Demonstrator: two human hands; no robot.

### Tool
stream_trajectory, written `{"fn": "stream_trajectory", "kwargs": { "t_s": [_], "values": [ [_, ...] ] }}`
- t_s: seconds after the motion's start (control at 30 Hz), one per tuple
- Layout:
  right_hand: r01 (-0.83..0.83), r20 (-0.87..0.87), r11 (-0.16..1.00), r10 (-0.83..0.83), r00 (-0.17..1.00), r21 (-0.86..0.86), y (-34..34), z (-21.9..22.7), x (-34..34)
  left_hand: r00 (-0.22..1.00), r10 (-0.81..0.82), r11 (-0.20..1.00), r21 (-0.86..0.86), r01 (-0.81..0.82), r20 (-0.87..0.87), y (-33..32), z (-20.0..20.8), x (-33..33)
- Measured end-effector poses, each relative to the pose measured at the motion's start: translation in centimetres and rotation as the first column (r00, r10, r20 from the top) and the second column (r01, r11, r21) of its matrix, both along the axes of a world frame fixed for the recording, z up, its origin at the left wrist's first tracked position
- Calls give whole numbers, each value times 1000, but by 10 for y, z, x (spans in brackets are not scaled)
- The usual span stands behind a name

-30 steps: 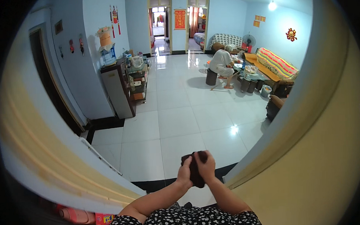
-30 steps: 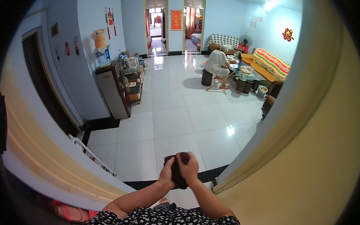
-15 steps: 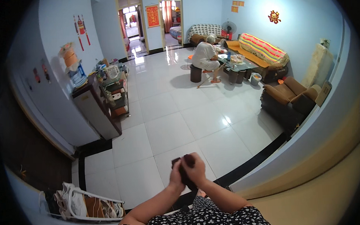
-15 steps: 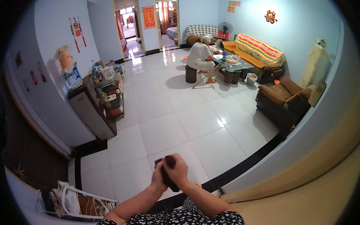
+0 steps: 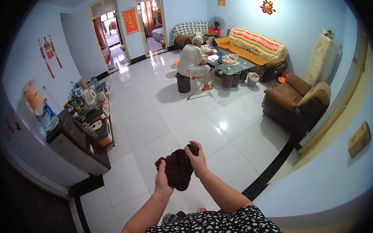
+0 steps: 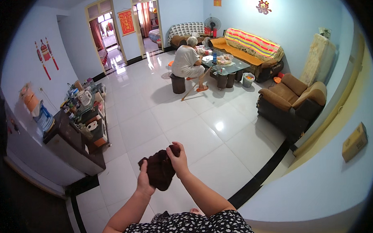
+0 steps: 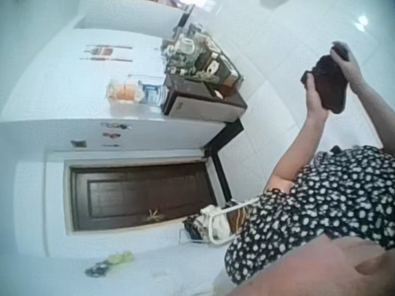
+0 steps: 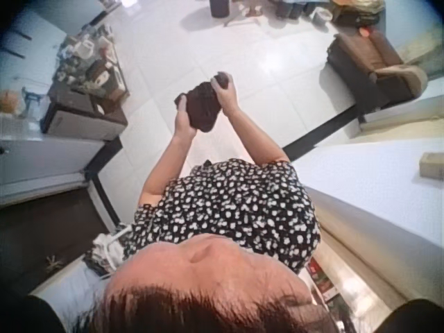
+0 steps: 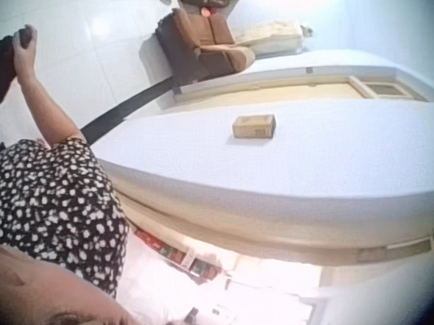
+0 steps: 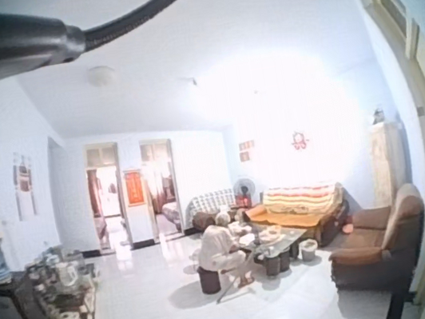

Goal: The person cleans the kitchen sink, stove, and countertops using a cloth and sponge. They wipe the surfaces thoroughly, moving items like bottles and pots aside to reach the areas underneath. The person then walks to a bedroom, picks up a bowl from a table, and returns to the living room.

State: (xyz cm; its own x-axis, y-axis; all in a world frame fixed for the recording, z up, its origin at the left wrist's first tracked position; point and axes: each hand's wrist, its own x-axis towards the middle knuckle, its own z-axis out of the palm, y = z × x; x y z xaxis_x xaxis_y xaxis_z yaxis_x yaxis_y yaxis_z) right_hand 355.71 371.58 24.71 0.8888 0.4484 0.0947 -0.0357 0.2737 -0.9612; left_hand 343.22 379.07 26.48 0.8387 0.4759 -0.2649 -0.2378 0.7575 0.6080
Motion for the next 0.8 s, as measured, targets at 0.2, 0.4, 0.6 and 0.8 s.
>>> {"fn": "stream_trajectory", "kwargs": {
  "t_s": [0.2, 0.4, 0.6, 0.8],
  "values": [
    [-484, -456, 874, 450, 768, 47, 81, -42, 26, 993, -54, 998, -27, 52, -104, 107, -24, 65],
    [-223, -338, 963, 162, 927, -151, 202, -57, 123, 994, -89, 996, -34, 87, -66, 244, -14, 126],
    [-173, 390, 926, 304, 869, -336, 335, 36, 125, 995, 90, 995, -45, -92, -50, 414, -47, 191],
    [159, 497, 896, 77, 864, -415, 458, 8, 187, 995, 56, 964, -256, -74, -78, 456, -43, 257]
  ]
}}
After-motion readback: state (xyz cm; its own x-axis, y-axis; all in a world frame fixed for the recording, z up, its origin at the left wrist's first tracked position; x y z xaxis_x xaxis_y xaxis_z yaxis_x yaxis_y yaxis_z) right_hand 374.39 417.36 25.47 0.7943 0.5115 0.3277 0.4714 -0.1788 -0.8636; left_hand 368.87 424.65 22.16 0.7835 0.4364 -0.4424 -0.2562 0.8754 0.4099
